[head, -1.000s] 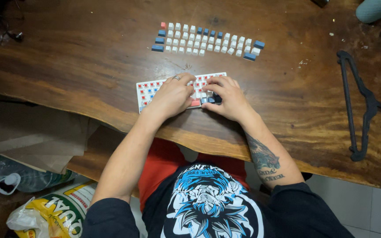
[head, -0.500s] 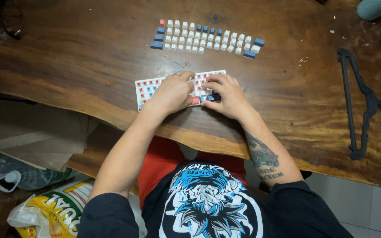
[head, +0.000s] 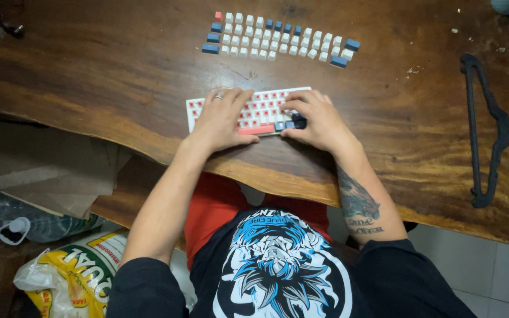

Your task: The person assembles a compact mechanical keyboard by inserting keycaps into the switch plate. They pick up individual keycaps from a pile on the table and press them into place on the keyboard, working across multiple rows.

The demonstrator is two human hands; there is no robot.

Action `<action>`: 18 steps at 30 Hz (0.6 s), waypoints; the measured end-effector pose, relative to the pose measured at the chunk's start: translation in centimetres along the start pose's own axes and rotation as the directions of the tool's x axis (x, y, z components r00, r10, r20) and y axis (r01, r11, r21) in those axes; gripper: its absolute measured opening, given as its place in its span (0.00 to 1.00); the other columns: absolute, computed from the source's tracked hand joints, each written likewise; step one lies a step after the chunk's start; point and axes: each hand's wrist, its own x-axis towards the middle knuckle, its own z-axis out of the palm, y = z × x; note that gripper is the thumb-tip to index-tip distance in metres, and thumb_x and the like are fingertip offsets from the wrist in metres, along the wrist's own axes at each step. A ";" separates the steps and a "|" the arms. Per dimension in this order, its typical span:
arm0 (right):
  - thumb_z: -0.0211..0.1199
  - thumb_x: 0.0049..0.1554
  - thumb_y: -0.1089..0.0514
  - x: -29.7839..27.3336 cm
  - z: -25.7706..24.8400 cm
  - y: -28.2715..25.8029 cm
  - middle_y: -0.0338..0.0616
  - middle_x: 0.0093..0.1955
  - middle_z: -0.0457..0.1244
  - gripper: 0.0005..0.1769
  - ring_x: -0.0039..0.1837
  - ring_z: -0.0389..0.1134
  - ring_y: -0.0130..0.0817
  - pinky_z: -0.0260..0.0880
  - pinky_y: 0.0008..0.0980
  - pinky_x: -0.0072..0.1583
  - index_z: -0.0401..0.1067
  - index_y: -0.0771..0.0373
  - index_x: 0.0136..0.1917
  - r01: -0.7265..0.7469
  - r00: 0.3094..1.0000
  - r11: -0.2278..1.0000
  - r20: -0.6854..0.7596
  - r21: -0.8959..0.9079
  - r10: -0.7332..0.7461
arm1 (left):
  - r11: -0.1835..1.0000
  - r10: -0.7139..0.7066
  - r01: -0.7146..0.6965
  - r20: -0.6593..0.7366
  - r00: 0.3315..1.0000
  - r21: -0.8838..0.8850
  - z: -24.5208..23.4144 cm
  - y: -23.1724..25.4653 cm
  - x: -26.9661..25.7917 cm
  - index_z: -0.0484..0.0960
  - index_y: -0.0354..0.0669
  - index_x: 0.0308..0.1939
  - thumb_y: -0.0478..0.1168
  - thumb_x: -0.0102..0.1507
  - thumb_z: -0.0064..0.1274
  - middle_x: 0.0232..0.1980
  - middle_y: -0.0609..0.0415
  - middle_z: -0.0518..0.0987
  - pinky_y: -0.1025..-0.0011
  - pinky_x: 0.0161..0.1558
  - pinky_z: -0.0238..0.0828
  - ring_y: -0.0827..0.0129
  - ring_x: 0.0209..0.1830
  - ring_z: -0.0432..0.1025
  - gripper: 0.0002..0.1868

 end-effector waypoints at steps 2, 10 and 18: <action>0.78 0.45 0.45 -0.2 -0.7 0.4 0.45 0.65 0.65 0.29 0.68 0.61 0.49 0.59 0.47 0.67 0.78 0.54 0.59 0.014 1.000 1.000 -0.026 -0.008 -0.014 | 1.000 0.019 -0.020 -0.024 1.000 -0.007 0.5 0.6 0.3 0.66 0.44 0.71 0.63 0.43 0.74 0.66 0.40 0.71 0.47 0.67 0.55 0.43 0.66 0.66 0.59; 0.74 0.53 0.45 -0.4 -0.8 0.9 0.41 0.62 0.67 0.22 0.66 0.64 0.45 0.60 0.42 0.66 0.79 0.53 0.58 -0.020 0.996 0.998 -0.082 0.051 0.024 | 0.964 0.210 -0.235 -0.189 0.959 -0.121 1.3 1.3 1.1 0.81 0.45 0.55 0.55 0.55 0.69 0.61 0.48 0.76 0.51 0.67 0.60 0.54 0.64 0.69 0.30; 0.74 0.50 0.43 -0.4 -1.0 1.0 0.42 0.64 0.66 0.25 0.67 0.63 0.46 0.59 0.44 0.67 0.79 0.53 0.58 -0.017 0.999 0.999 -0.029 0.029 0.018 | 0.970 0.203 -0.207 -0.042 0.978 -0.131 0.6 1.3 2.5 0.90 0.49 0.41 0.44 0.58 0.63 0.53 0.50 0.78 0.55 0.58 0.65 0.53 0.59 0.69 0.10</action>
